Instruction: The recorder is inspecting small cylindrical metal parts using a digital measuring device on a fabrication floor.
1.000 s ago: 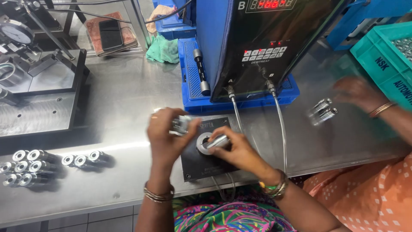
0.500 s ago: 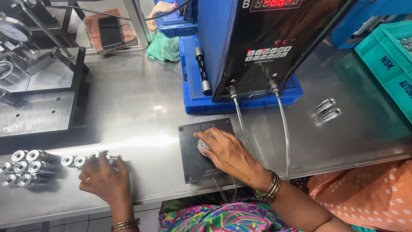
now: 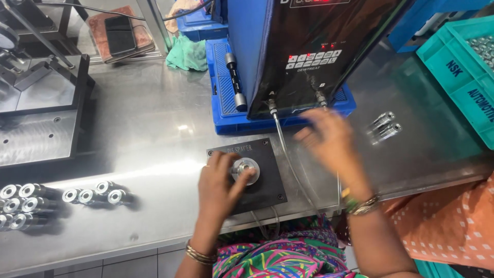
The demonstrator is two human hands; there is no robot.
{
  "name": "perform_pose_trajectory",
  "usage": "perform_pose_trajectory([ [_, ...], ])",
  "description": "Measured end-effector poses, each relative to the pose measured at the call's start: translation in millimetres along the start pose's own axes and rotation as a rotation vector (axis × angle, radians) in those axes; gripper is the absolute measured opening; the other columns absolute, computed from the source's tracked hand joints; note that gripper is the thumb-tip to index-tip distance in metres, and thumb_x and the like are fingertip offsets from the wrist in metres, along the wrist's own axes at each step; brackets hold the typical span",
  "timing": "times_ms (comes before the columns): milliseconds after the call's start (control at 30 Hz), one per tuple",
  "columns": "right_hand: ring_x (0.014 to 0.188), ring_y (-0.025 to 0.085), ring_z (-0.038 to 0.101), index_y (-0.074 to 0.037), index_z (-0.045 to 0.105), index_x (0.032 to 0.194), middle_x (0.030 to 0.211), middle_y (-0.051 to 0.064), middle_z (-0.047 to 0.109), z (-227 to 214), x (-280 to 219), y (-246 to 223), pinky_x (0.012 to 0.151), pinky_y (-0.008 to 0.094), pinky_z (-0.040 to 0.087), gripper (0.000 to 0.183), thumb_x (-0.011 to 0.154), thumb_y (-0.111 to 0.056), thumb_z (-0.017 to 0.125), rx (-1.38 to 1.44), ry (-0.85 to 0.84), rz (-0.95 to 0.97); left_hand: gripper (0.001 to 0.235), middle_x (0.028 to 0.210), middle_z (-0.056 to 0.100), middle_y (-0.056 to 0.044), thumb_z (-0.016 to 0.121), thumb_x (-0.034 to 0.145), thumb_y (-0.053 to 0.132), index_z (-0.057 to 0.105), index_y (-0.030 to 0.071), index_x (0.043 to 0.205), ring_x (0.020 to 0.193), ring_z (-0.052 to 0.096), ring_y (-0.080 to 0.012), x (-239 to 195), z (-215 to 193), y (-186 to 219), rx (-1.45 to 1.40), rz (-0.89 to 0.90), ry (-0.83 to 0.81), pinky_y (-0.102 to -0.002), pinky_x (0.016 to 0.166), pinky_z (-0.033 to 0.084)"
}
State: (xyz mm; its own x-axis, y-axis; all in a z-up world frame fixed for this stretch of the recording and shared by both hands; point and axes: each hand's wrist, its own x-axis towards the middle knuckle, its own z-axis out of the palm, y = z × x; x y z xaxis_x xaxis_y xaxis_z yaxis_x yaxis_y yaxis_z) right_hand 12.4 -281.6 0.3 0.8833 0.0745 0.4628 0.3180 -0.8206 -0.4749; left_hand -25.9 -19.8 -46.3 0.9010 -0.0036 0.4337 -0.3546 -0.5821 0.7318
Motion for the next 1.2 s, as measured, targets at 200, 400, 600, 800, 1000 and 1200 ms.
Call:
perform_pose_trajectory([
  [200, 0.121, 0.049, 0.055, -0.005, 0.059, 0.139, 0.135, 0.027, 0.056, -40.6, -18.4, 279.9, 0.093, 0.061, 0.044, 0.085, 0.070, -0.047, 0.087, -0.591, 0.034, 0.332, 0.042, 0.094, 0.057, -0.012, 0.084, 0.080, 0.035, 0.068, 0.005, 0.105, 0.085, 0.058, -0.0305, 1.0, 14.0, 4.9, 0.156, 0.130, -0.079, -0.043, 0.072, 0.045],
  [400, 0.120, 0.041, 0.060, -0.012, 0.054, 0.139, 0.131, 0.019, 0.062, -15.4, -25.7, 353.0, 0.095, 0.051, 0.049, 0.073, 0.080, -0.041, 0.085, -0.407, -0.070, 0.468, 0.039, 0.095, 0.058, -0.013, 0.084, 0.078, 0.027, 0.069, 0.006, 0.107, 0.089, 0.059, -0.0318, -0.2, 11.3, 2.6, 0.116, 0.117, -0.099, -0.044, 0.078, 0.046],
  [600, 0.108, 0.038, 0.068, -0.015, 0.064, 0.133, 0.118, 0.017, 0.071, 15.0, -42.9, 298.0, 0.090, 0.050, 0.054, 0.050, 0.088, -0.029, 0.081, -0.575, 0.090, 0.537, 0.042, 0.109, 0.061, -0.015, 0.081, 0.077, 0.015, 0.070, 0.009, 0.117, 0.102, 0.059, -0.0337, 3.0, 0.0, 1.8, 0.075, 0.134, -0.238, -0.044, 0.089, 0.048],
  [800, 0.083, 0.031, 0.072, -0.014, 0.062, 0.141, 0.107, 0.017, 0.073, 4.9, -62.7, 214.4, 0.070, 0.039, 0.056, 0.058, 0.090, -0.029, 0.081, -0.335, 0.097, 0.571, 0.046, 0.128, 0.062, -0.011, 0.070, 0.083, 0.002, 0.064, 0.011, 0.127, 0.118, 0.057, -0.0343, 7.1, -17.5, -4.0, 0.029, 0.297, -0.360, -0.045, 0.104, 0.043],
  [1000, 0.063, 0.006, 0.059, -0.016, 0.060, 0.143, 0.096, 0.003, 0.068, 0.1, -64.3, 206.5, 0.040, 0.022, 0.036, 0.057, 0.090, -0.029, 0.077, 0.510, 0.206, 0.828, 0.037, 0.112, 0.063, -0.009, 0.078, 0.080, 0.029, 0.065, 0.011, 0.110, 0.107, 0.060, -0.0297, 13.9, -6.3, 11.7, 0.162, 0.251, -0.305, -0.044, 0.089, 0.043],
  [1200, 0.068, 0.002, 0.060, -0.017, 0.059, 0.146, 0.097, -0.003, 0.065, -28.0, -33.0, 95.1, 0.050, 0.018, 0.044, 0.059, 0.091, -0.025, 0.076, 0.712, 0.145, 0.591, 0.040, 0.080, 0.065, -0.005, 0.081, 0.082, 0.044, 0.062, 0.010, 0.088, 0.075, 0.064, -0.0258, 22.3, 16.1, -5.4, 0.302, 0.242, -0.218, -0.041, 0.068, 0.047],
])
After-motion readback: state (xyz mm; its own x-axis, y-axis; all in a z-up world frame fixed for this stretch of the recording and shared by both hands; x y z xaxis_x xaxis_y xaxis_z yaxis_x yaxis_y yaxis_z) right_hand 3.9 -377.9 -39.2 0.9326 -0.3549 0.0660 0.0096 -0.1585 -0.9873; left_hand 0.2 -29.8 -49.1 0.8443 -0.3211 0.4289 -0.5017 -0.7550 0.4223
